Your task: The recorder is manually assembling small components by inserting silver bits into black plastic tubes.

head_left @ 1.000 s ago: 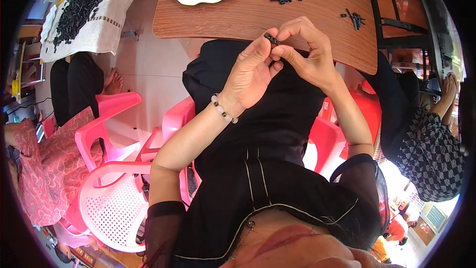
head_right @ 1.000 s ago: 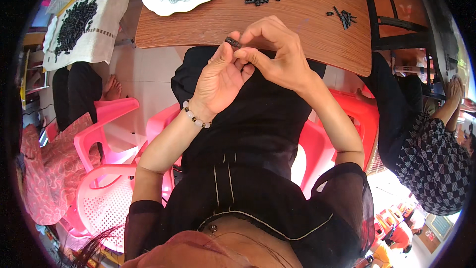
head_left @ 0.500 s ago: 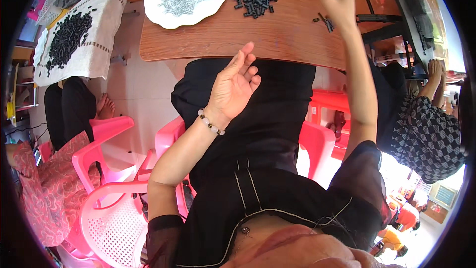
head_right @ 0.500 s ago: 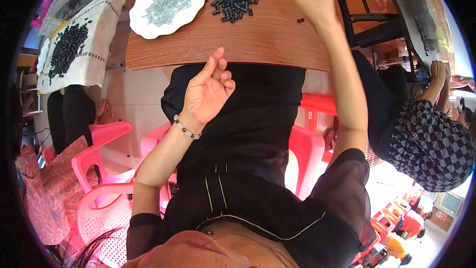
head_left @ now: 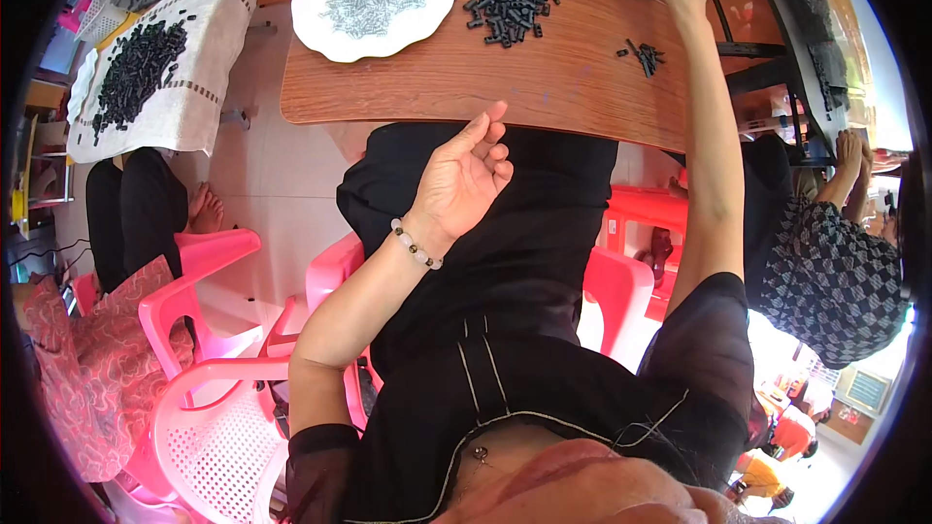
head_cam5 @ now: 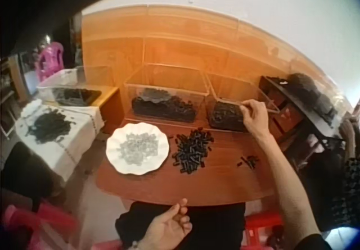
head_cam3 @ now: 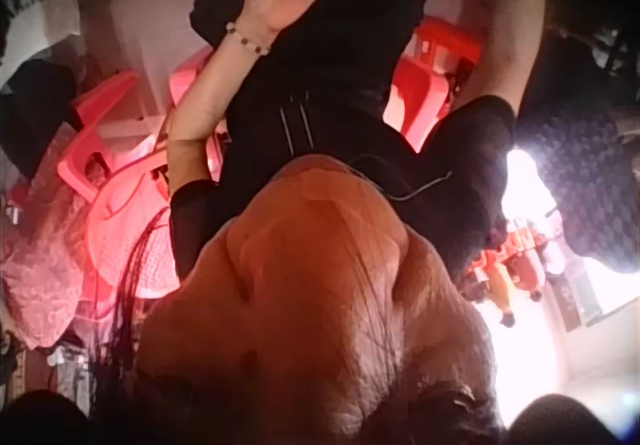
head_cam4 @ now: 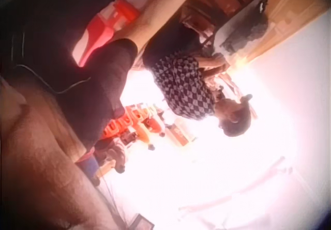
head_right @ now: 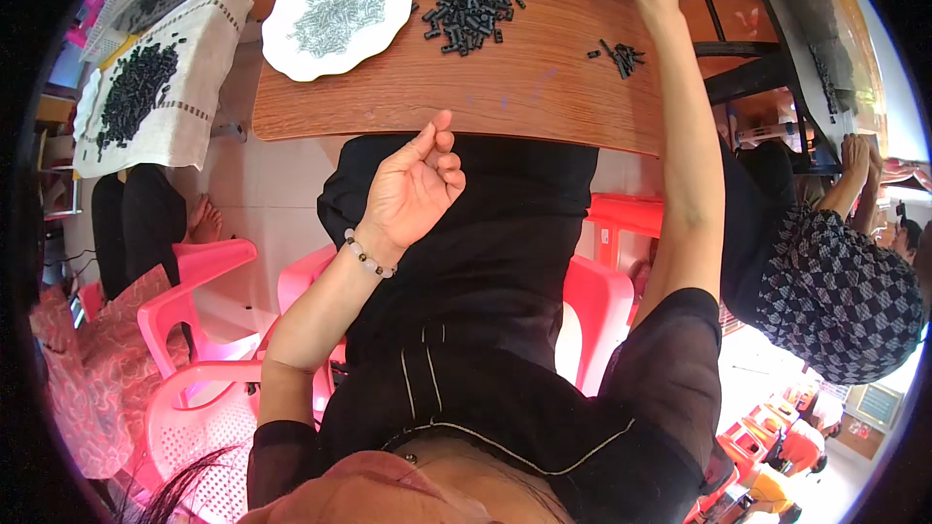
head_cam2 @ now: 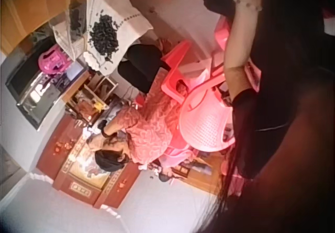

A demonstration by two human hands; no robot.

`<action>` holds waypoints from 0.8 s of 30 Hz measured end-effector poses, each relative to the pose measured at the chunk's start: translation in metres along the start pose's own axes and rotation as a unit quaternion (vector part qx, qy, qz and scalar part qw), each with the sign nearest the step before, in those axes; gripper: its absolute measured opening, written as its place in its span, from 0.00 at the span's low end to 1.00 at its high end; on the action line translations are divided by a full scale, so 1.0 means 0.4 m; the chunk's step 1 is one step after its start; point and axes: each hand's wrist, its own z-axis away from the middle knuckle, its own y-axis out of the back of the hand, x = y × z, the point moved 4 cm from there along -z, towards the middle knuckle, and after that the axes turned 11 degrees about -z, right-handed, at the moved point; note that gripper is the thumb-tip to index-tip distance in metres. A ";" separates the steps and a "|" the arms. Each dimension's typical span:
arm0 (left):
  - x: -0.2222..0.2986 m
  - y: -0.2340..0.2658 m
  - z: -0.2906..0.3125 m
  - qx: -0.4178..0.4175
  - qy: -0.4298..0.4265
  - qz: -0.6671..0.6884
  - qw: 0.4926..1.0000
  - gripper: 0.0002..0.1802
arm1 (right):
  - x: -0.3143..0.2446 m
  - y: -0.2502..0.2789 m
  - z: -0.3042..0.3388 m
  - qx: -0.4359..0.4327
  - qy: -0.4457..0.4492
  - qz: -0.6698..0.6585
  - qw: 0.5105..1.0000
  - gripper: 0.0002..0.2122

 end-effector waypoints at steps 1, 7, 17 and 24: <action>-0.007 -0.004 -0.006 -0.004 0.012 0.002 1.000 0.13 | -0.008 0.006 0.017 -0.018 0.017 -0.020 1.000 0.06; -0.009 0.004 -0.009 0.010 0.027 0.003 1.000 0.12 | -0.025 -0.122 0.173 -0.236 -0.174 -0.084 0.952 0.13; -0.003 0.012 -0.011 0.028 0.026 0.010 0.999 0.13 | -0.007 -0.222 0.223 -0.264 -0.220 -0.116 0.932 0.14; 0.008 0.013 -0.008 0.041 0.024 0.004 0.999 0.12 | -0.040 -0.199 0.232 -0.269 -0.211 -0.179 0.922 0.11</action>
